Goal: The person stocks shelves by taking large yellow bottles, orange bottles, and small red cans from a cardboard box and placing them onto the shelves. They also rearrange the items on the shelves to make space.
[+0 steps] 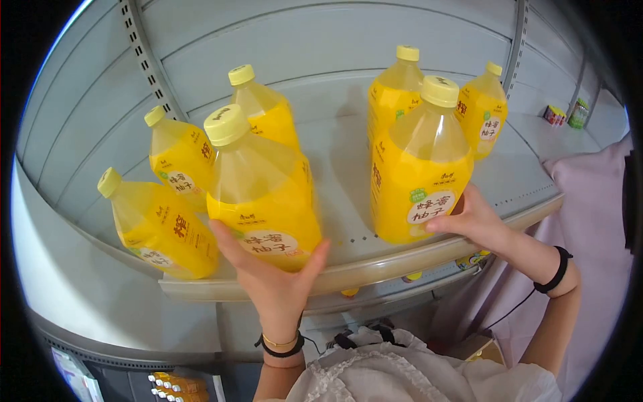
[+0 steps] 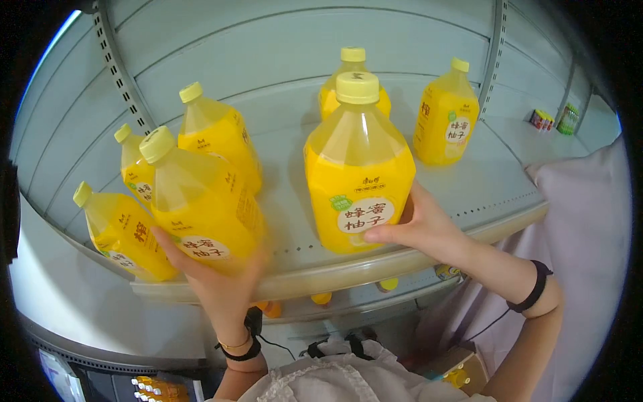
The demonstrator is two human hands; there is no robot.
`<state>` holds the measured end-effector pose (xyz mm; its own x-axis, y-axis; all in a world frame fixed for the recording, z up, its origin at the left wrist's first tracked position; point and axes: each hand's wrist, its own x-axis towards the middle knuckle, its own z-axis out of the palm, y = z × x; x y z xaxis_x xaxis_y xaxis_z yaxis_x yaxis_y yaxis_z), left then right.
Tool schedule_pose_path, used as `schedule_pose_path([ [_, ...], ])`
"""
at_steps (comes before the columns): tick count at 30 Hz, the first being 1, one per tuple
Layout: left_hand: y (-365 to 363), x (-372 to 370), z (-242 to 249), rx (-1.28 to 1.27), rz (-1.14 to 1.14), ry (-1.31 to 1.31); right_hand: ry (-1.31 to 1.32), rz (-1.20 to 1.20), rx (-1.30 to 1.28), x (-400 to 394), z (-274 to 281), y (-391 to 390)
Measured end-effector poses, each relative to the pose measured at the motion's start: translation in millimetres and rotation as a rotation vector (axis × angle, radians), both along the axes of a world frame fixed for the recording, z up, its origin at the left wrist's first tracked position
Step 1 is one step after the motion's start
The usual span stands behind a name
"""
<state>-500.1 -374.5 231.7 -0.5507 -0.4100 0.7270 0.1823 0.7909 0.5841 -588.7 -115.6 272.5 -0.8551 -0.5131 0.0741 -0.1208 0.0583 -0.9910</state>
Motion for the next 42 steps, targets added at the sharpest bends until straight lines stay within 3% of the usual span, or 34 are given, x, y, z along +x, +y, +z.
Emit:
schedule_pose_path([
  [3,0.3,0.7,1.0,0.007,-0.002,0.003,0.071,0.003,-0.043,0.3,2.9,-3.6],
  [5,1.9,0.5,0.9,0.018,-0.007,-0.001,0.031,0.029,0.085,2.8,10.6,-5.2],
  [15,1.8,0.2,1.5,0.018,0.001,0.023,0.083,0.141,0.011,1.6,-5.1,-2.7],
  [17,0.3,-0.1,1.7,0.025,0.011,0.024,0.066,0.007,-0.440,-2.5,-10.4,0.1],
  [21,-1.1,0.0,-1.1,-0.024,-0.005,0.067,0.216,-0.218,-0.386,-27.7,22.7,9.0],
  [23,-0.8,-0.7,-1.1,-0.041,-0.005,0.072,0.192,-0.319,-0.106,-51.6,21.8,12.4],
  [24,-1.1,-2.0,-1.5,-0.034,-0.015,0.079,0.198,-0.320,-0.110,-67.8,17.4,15.0],
  [28,-1.6,-0.9,-1.8,-0.043,0.005,0.059,0.086,-0.170,-0.074,-115.2,1.7,8.7],
  [32,-7.3,-2.4,-10.8,-0.033,-0.014,0.059,-0.090,-0.020,-0.103,-100.8,18.7,-10.6],
  [39,-6.2,-3.5,-11.4,-0.052,-0.029,0.077,0.052,0.075,-0.169,-100.4,3.1,-18.2],
  [42,-5.0,-3.1,-10.3,-0.054,-0.030,0.076,-0.019,0.244,-0.341,-91.8,6.5,-26.4],
])
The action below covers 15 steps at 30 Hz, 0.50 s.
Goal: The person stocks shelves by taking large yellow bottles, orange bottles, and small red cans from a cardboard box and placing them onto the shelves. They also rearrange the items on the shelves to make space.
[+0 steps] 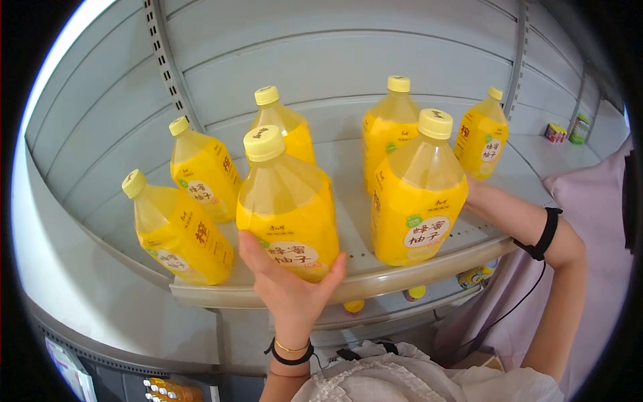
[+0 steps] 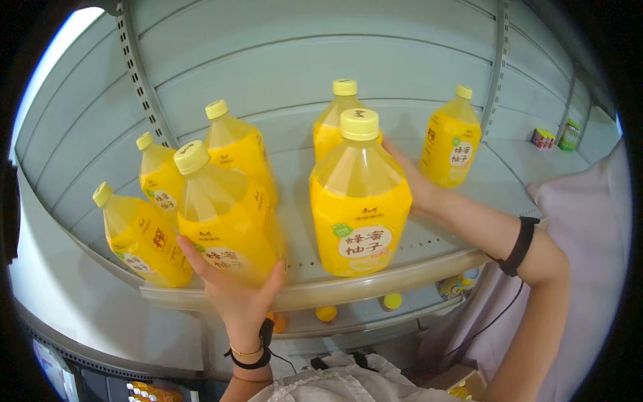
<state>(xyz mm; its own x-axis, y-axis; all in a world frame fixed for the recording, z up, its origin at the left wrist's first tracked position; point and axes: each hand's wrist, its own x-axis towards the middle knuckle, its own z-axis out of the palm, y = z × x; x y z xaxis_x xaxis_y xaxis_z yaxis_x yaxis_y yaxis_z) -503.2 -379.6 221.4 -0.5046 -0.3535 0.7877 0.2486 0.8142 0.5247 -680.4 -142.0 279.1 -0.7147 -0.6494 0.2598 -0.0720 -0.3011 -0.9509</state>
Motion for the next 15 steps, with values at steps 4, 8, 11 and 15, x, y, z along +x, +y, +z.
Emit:
schedule_pose_path([
  [4,0.5,-0.6,1.1,0.021,-0.009,0.001,0.028,-0.029,0.023,-5.3,-4.6,-4.8],
  [8,1.8,1.3,2.3,0.033,-0.025,-0.001,0.118,-0.010,0.021,0.9,-4.8,-7.4],
  [11,4.8,2.7,5.2,0.058,-0.004,-0.047,0.113,-0.056,0.029,2.6,0.6,-6.6],
  [15,5.7,3.0,7.6,0.106,0.006,-0.062,0.034,-0.320,0.312,11.0,6.4,20.1],
])
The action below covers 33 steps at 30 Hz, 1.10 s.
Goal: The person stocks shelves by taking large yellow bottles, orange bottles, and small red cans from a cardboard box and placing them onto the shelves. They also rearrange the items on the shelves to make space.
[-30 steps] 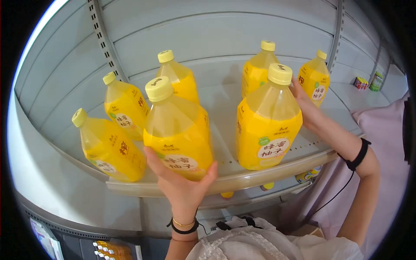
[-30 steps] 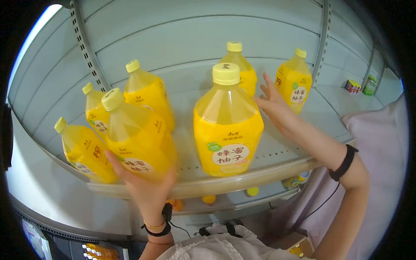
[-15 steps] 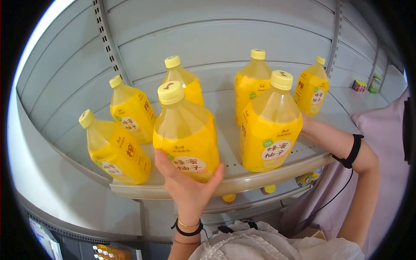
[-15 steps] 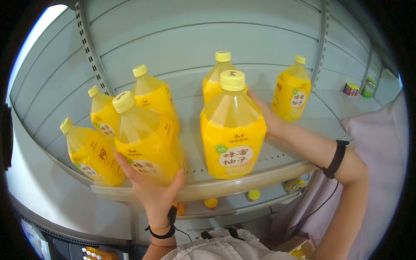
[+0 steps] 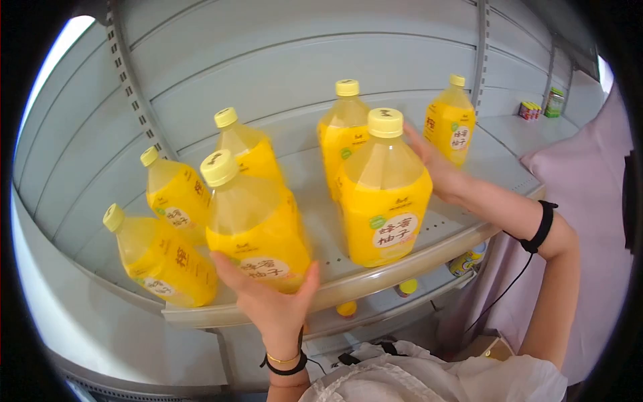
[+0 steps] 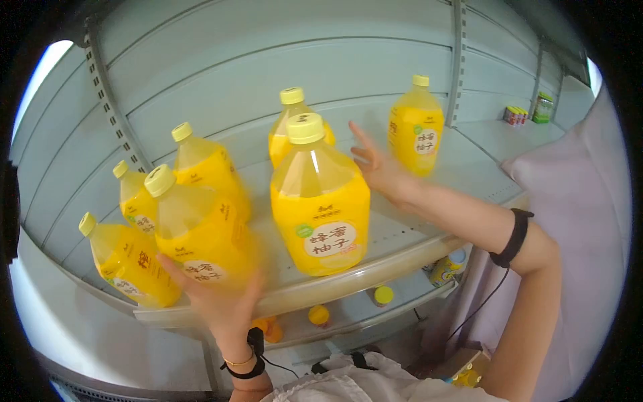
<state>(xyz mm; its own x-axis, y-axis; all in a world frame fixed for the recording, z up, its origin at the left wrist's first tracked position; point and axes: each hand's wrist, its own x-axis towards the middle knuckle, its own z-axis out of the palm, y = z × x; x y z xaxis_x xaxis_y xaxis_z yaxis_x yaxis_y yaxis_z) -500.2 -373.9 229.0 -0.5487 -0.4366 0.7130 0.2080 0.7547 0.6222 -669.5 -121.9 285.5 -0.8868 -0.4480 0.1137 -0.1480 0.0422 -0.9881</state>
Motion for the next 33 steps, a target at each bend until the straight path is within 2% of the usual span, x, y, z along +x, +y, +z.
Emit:
schedule_pose_path([
  [4,6.0,1.6,4.2,0.018,0.024,0.011,0.766,-0.393,-0.090,24.2,36.6,37.3],
  [5,7.4,1.1,4.6,0.021,0.012,0.011,0.768,-0.403,-0.083,18.4,43.0,49.3],
  [7,8.1,1.2,4.9,0.031,0.022,0.026,0.841,-0.762,0.014,3.4,55.4,80.0],
  [8,7.8,1.2,4.9,0.023,0.008,0.022,0.835,-0.778,0.014,-9.0,52.9,96.5],
  [10,8.7,-0.1,5.0,-0.055,0.088,0.027,0.524,-0.684,0.043,-37.1,33.8,124.4],
  [11,10.9,-0.4,6.3,-0.062,0.074,0.030,0.524,-0.700,0.039,-37.4,27.6,127.7],
  [13,14.7,0.2,9.6,0.067,0.002,0.051,0.104,-0.408,-0.172,-38.3,15.4,128.9],
  [14,15.7,0.5,10.6,0.058,-0.007,0.053,0.105,-0.416,-0.182,-41.6,8.3,128.4],
  [16,17.0,-0.2,11.4,0.124,-0.013,0.053,0.136,-0.163,-0.158,-49.2,-2.6,126.4],
  [23,12.2,-5.9,1.3,-0.114,0.068,0.094,0.145,-0.114,-0.195,-50.2,-11.2,118.0],
  [25,11.1,-10.9,-2.4,-0.081,0.012,0.196,0.256,-0.126,-0.155,-45.8,-12.7,108.8],
  [33,10.2,-11.5,-1.8,-0.151,0.043,0.179,0.258,-0.149,-0.170,-44.1,-18.9,98.7],
])
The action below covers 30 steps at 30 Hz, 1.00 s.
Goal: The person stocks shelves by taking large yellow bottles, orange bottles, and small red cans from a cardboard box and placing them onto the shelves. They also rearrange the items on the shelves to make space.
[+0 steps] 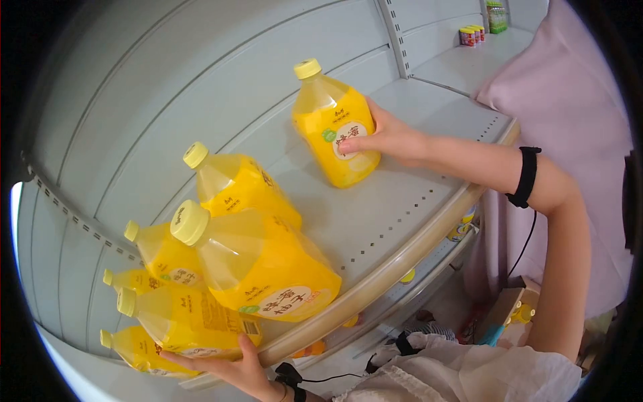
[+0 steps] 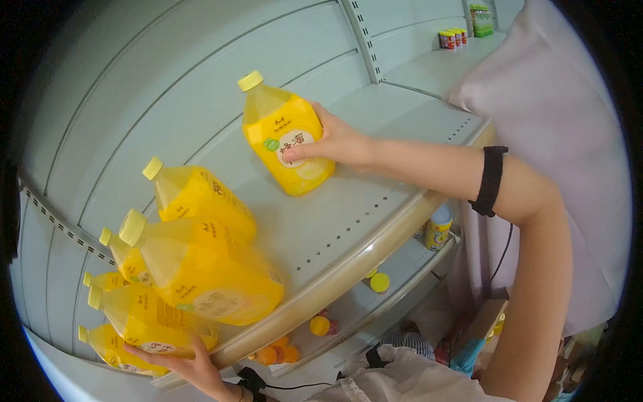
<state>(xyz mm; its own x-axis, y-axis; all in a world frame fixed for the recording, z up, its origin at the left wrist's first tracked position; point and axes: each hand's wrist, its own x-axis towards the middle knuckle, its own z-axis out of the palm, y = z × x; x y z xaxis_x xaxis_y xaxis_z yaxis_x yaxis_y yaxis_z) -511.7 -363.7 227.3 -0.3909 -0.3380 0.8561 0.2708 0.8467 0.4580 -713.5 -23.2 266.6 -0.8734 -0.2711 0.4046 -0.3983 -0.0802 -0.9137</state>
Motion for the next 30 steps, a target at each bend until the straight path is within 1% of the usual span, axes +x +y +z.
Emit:
schedule_pose_path([
  [2,-1.0,1.1,-0.1,-0.020,0.043,-0.010,0.010,0.017,-0.011,0.5,0.8,-0.8],
  [4,3.4,1.2,1.5,0.038,0.006,-0.014,-0.006,-0.023,-0.006,2.4,1.3,-1.1],
  [7,4.2,2.7,1.6,0.050,0.006,-0.023,0.004,-0.032,-0.044,3.6,0.9,-3.1],
  [14,5.1,10.4,8.2,0.081,0.032,-0.086,-0.057,-0.032,0.005,-1.6,-2.5,-1.1],
  [16,9.4,14.2,12.9,0.209,-0.043,-0.134,0.008,-0.025,0.072,5.7,-2.3,-1.2],
  [17,6.9,17.0,10.8,0.210,-0.049,-0.134,0.008,-0.032,0.074,9.8,-4.4,-2.6],
  [19,1.5,17.4,3.9,0.060,-0.014,-0.074,0.039,-0.471,0.081,19.3,-9.4,-2.7],
  [20,-2.6,18.8,0.0,0.058,-0.029,-0.079,0.034,-0.486,0.081,35.0,-4.5,-3.9],
  [22,-11.9,24.3,-9.3,-0.136,0.094,0.038,0.143,-0.592,-0.332,87.4,19.1,-13.5],
  [23,-9.7,30.8,-12.2,-0.139,0.075,0.031,0.138,-0.612,-0.332,116.7,27.6,-20.9],
  [25,1.6,45.8,-19.0,0.138,-0.185,0.333,0.318,-0.509,-0.491,175.0,27.8,-39.4],
  [26,0.9,53.5,-32.9,0.137,-0.210,0.322,0.399,-0.500,-0.452,196.0,11.1,-45.2],
  [27,-2.1,62.4,-53.8,0.137,-0.412,0.380,0.474,-0.489,-0.407,217.2,-8.2,-49.4],
  [28,-3.9,66.2,-68.0,0.144,-0.615,0.434,0.663,-0.416,-0.283,232.4,-34.7,-51.7],
  [29,-2.4,65.1,-73.7,0.151,-0.640,0.413,0.841,-0.338,-0.150,247.0,-60.7,-55.1],
  [30,0.2,64.9,-78.6,0.060,-0.741,0.320,0.884,-0.226,-0.230,259.8,-72.5,-73.0],
])
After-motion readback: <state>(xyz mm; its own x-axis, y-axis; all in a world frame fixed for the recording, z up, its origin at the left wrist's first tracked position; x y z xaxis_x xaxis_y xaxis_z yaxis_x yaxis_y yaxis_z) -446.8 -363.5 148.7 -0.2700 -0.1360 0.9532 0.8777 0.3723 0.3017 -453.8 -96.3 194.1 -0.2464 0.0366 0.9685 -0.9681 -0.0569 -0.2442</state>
